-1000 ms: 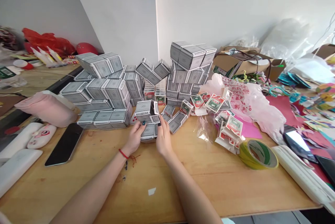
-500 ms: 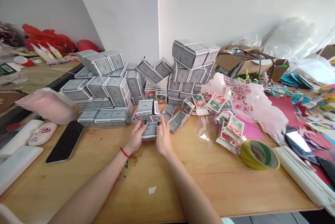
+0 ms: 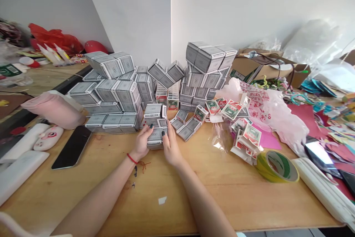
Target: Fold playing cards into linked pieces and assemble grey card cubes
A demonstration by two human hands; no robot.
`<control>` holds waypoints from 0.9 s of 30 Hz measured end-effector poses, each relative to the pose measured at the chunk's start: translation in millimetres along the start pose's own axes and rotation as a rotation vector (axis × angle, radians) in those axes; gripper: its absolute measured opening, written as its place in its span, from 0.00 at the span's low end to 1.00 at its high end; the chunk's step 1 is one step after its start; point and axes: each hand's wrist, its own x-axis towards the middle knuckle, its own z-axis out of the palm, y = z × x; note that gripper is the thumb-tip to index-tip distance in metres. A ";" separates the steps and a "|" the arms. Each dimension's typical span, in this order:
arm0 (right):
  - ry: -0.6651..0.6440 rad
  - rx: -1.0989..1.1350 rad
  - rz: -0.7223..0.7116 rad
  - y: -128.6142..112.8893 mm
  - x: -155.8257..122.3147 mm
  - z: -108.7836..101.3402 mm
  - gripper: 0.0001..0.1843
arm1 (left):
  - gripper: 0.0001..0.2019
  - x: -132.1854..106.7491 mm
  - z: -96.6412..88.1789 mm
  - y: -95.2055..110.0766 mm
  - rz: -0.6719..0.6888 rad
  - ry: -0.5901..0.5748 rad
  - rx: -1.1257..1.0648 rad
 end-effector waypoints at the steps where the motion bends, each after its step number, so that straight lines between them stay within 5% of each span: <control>1: 0.003 -0.011 0.002 0.9 0.1 0.8 0.31 | 0.13 0.0 0.1 -0.2 0.004 -0.001 -0.005; 9: 0.038 -0.080 0.011 0.9 -0.5 3.3 0.30 | 0.19 -0.4 0.7 0.2 0.087 -0.028 0.037; 17: -0.081 0.139 0.008 1.6 -2.7 -1.0 0.30 | 0.18 2.4 -1.3 0.5 0.069 0.006 -0.007; 27: -0.178 0.143 0.091 -5.9 -1.5 -5.5 0.34 | 0.20 5.4 -5.0 4.1 0.089 -0.001 -0.007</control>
